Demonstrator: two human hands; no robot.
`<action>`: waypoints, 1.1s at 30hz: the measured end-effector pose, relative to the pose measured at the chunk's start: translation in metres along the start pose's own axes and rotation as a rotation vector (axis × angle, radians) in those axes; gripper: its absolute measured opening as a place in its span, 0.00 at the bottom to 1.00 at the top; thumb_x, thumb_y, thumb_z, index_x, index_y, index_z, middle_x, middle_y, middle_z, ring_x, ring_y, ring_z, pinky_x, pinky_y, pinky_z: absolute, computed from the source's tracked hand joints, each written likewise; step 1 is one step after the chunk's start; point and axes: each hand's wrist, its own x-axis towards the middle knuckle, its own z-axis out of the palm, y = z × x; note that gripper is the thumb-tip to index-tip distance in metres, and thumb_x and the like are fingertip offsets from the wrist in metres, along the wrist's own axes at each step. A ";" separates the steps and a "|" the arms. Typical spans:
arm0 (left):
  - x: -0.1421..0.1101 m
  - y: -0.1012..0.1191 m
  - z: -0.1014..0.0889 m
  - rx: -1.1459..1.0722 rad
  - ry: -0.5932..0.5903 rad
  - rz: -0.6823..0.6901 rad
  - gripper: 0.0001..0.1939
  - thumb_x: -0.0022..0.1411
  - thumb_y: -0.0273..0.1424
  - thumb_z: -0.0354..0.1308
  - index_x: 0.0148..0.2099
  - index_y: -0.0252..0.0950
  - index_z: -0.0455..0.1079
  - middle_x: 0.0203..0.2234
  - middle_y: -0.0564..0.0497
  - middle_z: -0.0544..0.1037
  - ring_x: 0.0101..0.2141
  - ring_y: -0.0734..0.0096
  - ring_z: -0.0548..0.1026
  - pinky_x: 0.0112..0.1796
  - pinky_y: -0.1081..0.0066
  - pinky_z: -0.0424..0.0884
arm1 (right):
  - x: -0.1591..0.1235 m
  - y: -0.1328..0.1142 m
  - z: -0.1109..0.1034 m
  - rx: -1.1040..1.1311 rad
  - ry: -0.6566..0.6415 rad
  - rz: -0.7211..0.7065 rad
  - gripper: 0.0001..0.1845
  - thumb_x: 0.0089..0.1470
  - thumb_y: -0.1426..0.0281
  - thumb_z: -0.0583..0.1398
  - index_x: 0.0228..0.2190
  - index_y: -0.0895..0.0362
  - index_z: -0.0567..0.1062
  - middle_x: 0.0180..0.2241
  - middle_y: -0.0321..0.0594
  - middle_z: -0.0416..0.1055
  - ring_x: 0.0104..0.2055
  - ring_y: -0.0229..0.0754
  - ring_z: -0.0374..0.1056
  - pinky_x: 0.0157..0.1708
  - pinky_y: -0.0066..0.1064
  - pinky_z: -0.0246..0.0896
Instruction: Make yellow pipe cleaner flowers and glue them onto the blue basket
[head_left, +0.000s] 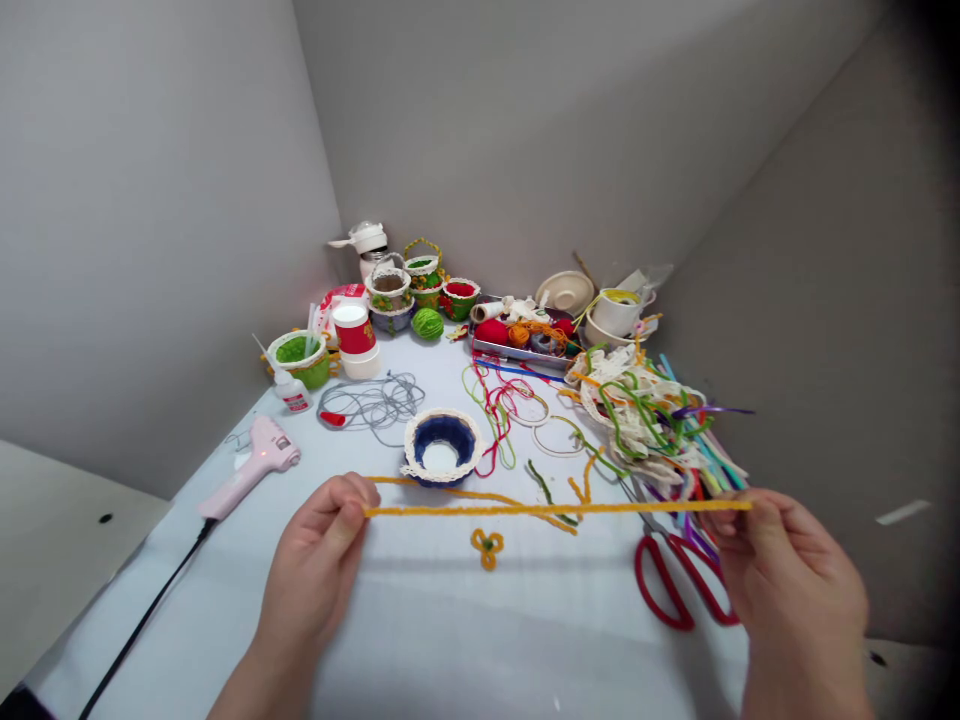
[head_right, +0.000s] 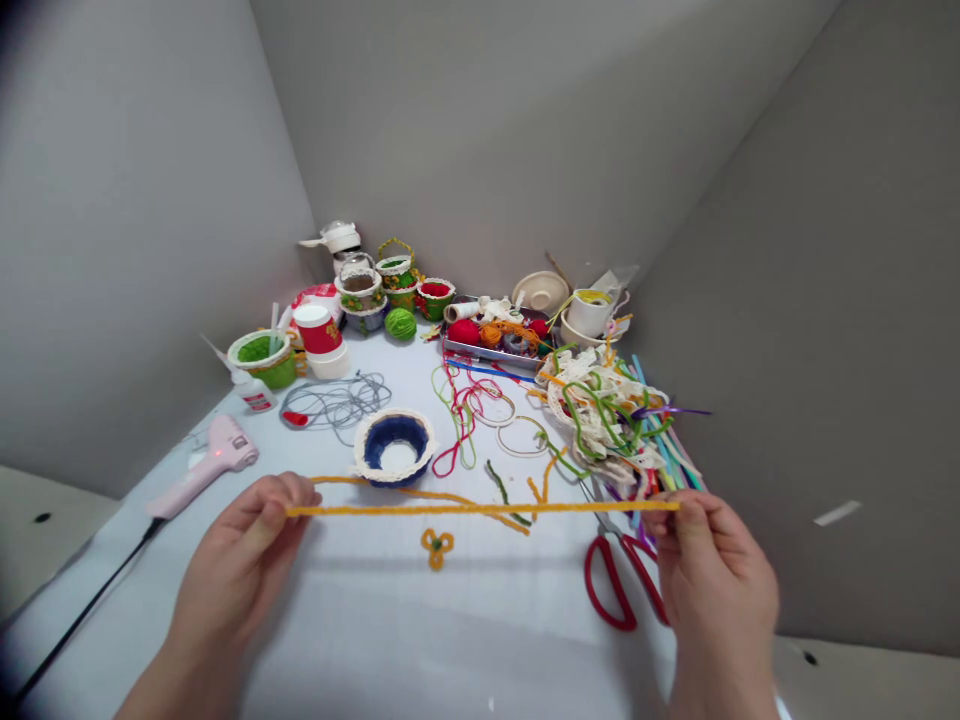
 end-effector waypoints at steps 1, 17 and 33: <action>-0.001 -0.001 0.000 0.089 0.046 0.053 0.14 0.61 0.37 0.59 0.27 0.37 0.62 0.26 0.53 0.62 0.31 0.70 0.62 0.33 0.70 0.60 | 0.000 0.001 -0.001 0.009 0.020 -0.015 0.14 0.42 0.64 0.70 0.27 0.59 0.73 0.22 0.32 0.66 0.23 0.30 0.61 0.25 0.18 0.58; -0.005 -0.004 0.012 0.644 0.169 0.367 0.13 0.66 0.32 0.50 0.27 0.39 0.57 0.25 0.54 0.61 0.28 0.70 0.60 0.31 0.70 0.58 | -0.002 0.018 0.002 -0.080 0.039 0.002 0.17 0.43 0.59 0.68 0.27 0.59 0.72 0.22 0.31 0.66 0.24 0.32 0.60 0.23 0.24 0.56; -0.001 0.005 0.007 0.472 -0.800 -0.315 0.19 0.59 0.44 0.56 0.24 0.36 0.62 0.22 0.54 0.62 0.25 0.72 0.58 0.28 0.73 0.56 | -0.002 0.008 -0.075 -0.291 0.164 0.149 0.20 0.39 0.55 0.69 0.28 0.56 0.74 0.20 0.33 0.67 0.22 0.33 0.61 0.18 0.19 0.57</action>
